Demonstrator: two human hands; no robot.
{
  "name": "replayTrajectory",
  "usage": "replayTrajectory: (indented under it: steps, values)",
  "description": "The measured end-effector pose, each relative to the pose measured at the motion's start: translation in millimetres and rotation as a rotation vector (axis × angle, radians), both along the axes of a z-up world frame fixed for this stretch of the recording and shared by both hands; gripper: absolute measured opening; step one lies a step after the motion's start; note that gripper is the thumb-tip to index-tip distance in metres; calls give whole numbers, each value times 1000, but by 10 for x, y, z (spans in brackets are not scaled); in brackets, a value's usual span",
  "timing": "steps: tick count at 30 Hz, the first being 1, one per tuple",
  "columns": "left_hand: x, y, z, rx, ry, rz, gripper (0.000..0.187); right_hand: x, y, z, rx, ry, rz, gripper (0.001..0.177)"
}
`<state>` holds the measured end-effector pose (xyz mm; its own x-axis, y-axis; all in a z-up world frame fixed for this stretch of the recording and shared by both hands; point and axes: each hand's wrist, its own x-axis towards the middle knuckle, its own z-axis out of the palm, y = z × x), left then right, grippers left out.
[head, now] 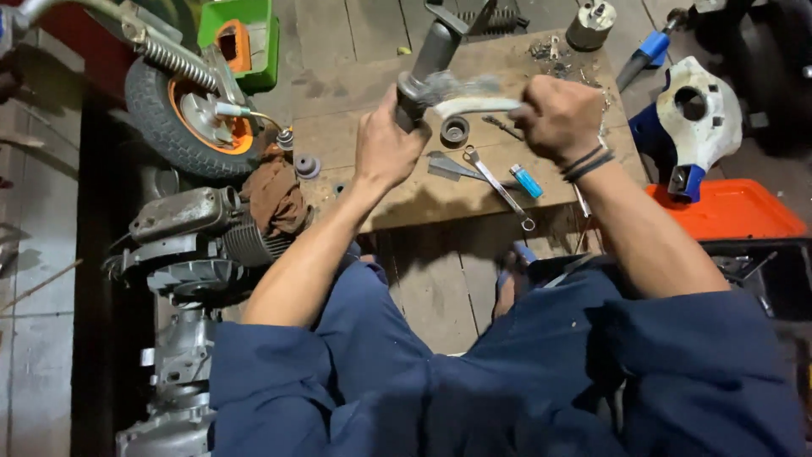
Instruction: Cleaning a motorcycle shock absorber tube with a wire brush and disassembling it using hand tools.
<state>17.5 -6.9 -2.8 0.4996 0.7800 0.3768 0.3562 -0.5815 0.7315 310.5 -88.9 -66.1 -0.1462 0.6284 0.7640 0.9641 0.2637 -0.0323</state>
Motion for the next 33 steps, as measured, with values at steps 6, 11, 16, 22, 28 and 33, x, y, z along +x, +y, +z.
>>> replayTrajectory:
  steps: [6,11,16,22,28,33]
  values:
    - [-60,52,115,-215,-1,166,28,224,-74,-53,-22,-42,-246,64]
    - [148,161,-221,21,107,139,20,-584,-10,441,60,10,-37,58]
    - [150,71,-12,-152,-54,161,27,84,81,-263,-121,-60,-195,52]
    - [351,153,161,-194,-27,290,15,284,48,-187,16,16,-256,49]
    - [742,239,-453,-27,107,117,17,-279,-80,440,70,114,-91,57]
    - [950,158,-418,137,14,47,20,57,-146,345,16,16,-264,60]
